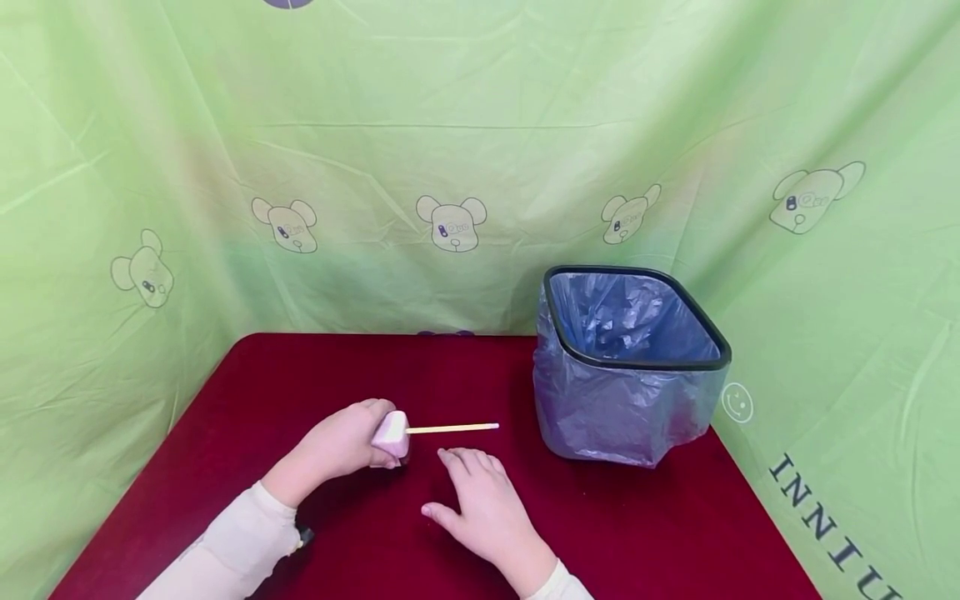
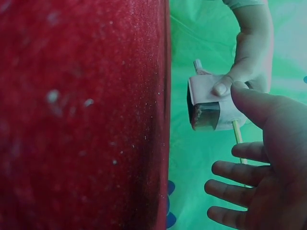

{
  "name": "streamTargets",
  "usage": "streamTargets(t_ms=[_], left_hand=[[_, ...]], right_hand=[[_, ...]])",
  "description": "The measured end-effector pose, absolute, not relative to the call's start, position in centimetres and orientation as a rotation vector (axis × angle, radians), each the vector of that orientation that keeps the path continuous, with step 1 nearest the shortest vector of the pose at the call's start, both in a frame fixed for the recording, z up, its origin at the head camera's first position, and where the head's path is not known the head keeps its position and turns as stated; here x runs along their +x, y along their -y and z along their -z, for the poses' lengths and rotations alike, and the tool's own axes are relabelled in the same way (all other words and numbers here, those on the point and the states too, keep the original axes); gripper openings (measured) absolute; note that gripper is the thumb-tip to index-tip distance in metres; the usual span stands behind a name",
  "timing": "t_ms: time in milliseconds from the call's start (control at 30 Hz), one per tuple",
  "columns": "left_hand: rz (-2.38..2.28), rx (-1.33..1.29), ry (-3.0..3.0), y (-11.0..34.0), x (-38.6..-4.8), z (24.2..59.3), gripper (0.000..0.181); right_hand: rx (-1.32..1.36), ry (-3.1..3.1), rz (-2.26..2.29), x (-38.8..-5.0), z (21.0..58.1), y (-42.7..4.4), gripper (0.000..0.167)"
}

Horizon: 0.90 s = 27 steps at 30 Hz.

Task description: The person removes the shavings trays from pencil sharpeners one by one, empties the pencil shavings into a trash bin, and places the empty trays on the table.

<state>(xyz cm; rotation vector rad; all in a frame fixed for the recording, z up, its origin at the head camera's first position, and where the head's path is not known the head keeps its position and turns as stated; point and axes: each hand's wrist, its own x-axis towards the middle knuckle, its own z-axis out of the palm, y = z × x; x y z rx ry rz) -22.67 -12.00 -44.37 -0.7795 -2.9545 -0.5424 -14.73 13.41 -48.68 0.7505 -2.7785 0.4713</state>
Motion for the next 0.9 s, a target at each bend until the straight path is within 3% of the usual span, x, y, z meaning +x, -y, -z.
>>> streamTargets(t_ms=[900], left_hand=[[0.457, -0.864, 2.894, 11.7, -20.9, 42.1, 0.067]], right_hand=[[0.698, 2.802, -0.682, -14.6, 48.8, -13.1, 0.068]])
